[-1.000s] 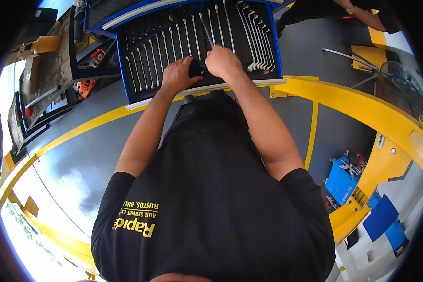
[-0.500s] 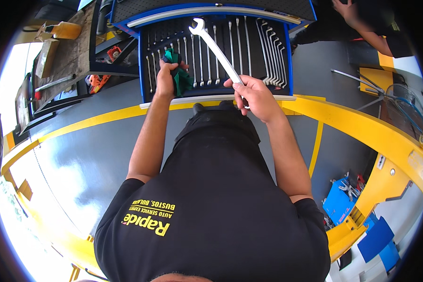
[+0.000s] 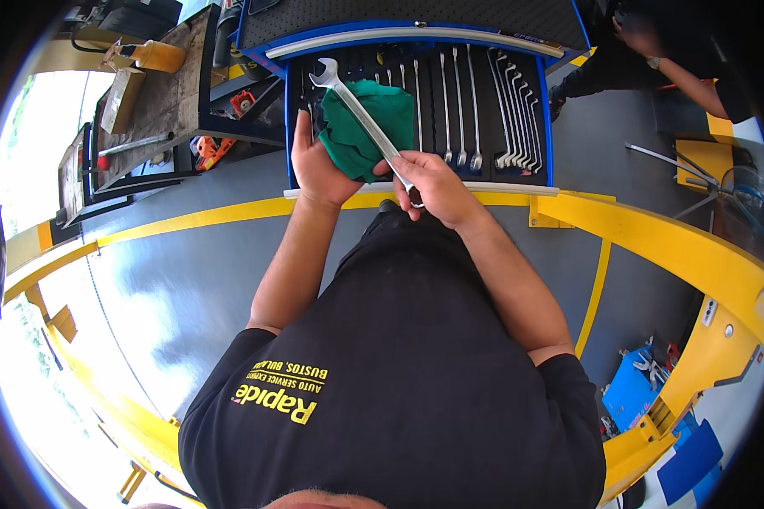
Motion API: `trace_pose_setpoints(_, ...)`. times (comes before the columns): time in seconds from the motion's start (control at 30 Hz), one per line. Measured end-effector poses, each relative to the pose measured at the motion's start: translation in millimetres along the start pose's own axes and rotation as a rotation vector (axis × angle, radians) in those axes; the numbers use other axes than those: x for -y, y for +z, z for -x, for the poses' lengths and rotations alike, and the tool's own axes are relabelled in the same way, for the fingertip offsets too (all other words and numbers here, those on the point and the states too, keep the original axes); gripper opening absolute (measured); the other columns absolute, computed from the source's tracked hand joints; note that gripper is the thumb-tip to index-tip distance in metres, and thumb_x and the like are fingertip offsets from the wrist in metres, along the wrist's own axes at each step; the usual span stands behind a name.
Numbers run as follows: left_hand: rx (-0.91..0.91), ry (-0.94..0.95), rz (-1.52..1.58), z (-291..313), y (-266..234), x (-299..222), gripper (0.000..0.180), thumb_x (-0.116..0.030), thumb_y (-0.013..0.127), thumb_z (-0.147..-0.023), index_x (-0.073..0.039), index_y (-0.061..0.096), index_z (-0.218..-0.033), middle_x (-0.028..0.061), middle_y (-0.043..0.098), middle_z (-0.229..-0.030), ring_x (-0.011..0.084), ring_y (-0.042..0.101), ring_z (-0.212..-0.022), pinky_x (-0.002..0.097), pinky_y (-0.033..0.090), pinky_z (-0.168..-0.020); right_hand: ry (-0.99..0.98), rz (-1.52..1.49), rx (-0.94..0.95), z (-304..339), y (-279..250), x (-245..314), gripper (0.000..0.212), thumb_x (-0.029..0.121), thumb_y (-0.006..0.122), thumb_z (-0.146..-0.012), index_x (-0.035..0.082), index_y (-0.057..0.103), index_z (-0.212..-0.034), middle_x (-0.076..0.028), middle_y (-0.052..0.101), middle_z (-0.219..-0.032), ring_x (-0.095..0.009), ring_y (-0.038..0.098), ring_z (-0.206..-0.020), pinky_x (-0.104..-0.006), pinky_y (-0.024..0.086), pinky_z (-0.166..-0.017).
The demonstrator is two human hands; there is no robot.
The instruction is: The person wipes multiple wrenches one by one with a green cloth while standing at an open tool drawer. Each wrench is picked up, wiped, and returned to the drawer in sequence.
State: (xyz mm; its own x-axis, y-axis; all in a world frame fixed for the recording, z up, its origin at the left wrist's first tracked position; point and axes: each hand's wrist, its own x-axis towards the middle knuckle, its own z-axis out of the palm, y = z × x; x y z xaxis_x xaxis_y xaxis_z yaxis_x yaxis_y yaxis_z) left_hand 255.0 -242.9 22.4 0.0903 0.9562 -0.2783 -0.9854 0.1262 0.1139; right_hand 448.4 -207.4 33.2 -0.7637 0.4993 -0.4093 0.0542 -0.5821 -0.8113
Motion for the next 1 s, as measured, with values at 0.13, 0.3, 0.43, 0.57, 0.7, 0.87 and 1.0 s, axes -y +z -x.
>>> trace_pose_setpoints(0.13, -0.093, 0.035, -0.294, 3.5, -22.2, 14.9, 0.034, -0.035, 0.044, -0.105, -0.010, 0.060, -0.119, 0.0090, 0.068, -0.102, 0.0213, 0.066, -0.085, 0.0353, 0.054, -0.069, 0.010, 0.008, 0.024, 1.3, 12.6, -1.9, 0.040, 0.031, 0.039, -0.108, 0.000, 0.062, -0.112, -0.002, 0.052, -0.062, -0.010, 0.049, -0.052, -0.0224, 0.041, -0.047)
trace_pose_setpoints(0.3, -0.278, 0.469, -0.471, -19.8, 11.8, -26.1, 0.017, -0.017, 0.051, -0.104, -0.008, 0.059, -0.116, 0.0051, 0.067, -0.093, 0.0181, 0.067, -0.078, 0.0336, 0.057, -0.068, -0.011, 0.143, 0.048, 15.1, 29.4, -5.5, 0.039, 0.031, 0.037, -0.109, 0.001, 0.061, -0.117, -0.005, 0.056, -0.069, -0.010, 0.051, -0.053, -0.0237, 0.045, -0.050)
trace_pose_setpoints(0.43, -0.567, 0.557, -0.464, -23.6, 28.8, -36.0, 0.021, -0.035, 0.053, -0.103, -0.016, 0.057, -0.110, 0.0016, 0.060, -0.090, 0.0154, 0.062, -0.075, 0.0332, 0.052, -0.060, -0.022, 0.256, -0.004, 6.8, 42.7, 4.5, 0.034, 0.028, 0.041, -0.108, 0.002, 0.060, -0.116, -0.004, 0.060, -0.072, -0.010, 0.050, -0.051, -0.0240, 0.043, -0.050)
trace_pose_setpoints(0.57, -0.505, 0.680, -0.608, -8.2, 42.8, -12.7, 0.017, -0.024, 0.048, -0.106, -0.011, 0.055, -0.115, 0.0014, 0.060, -0.096, 0.0152, 0.061, -0.084, 0.0320, 0.052, -0.069, -0.086, 0.403, 0.031, 9.7, 49.6, 34.3, 0.029, 0.025, 0.042, -0.107, 0.002, 0.060, -0.107, -0.004, 0.061, -0.068, -0.012, 0.055, -0.053, -0.0286, 0.045, -0.051)
trace_pose_setpoints(0.7, -0.398, 0.653, -0.746, 3.8, 30.4, 19.3, 0.017, -0.015, 0.048, -0.105, -0.009, 0.055, -0.119, 0.0023, 0.061, -0.099, 0.0139, 0.062, -0.089, 0.0294, 0.054, -0.078, 0.010, 0.583, 0.008, 6.5, 54.6, 60.1, 0.030, 0.028, 0.043, -0.107, 0.003, 0.056, -0.097, -0.006, 0.064, -0.070, -0.014, 0.059, -0.057, -0.0297, 0.048, -0.054)
trace_pose_setpoints(0.87, -0.467, 0.758, -0.661, 13.0, 67.1, -55.6, 0.013, -0.019, 0.055, -0.102, -0.010, 0.056, -0.111, 0.0057, 0.064, -0.094, 0.0201, 0.068, -0.079, 0.0366, 0.059, -0.065, -0.164, 0.622, 0.063, 4.0, 67.1, 54.1, 0.030, 0.029, 0.045, -0.105, 0.002, 0.056, -0.101, -0.006, 0.062, -0.067, -0.018, 0.060, -0.059, -0.0352, 0.048, -0.061)
trace_pose_setpoints(1.0, -0.482, 0.867, -0.635, 6.7, 75.0, -74.3, 0.020, -0.028, 0.055, -0.102, -0.011, 0.059, -0.113, 0.0053, 0.066, -0.097, 0.0220, 0.068, -0.079, 0.0367, 0.059, -0.064, -0.188, 0.442, 0.085, -4.7, 78.0, 36.3, 0.029, 0.028, 0.046, -0.105, 0.002, 0.057, -0.099, -0.005, 0.057, -0.064, -0.015, 0.055, -0.056, -0.0327, 0.045, -0.057)
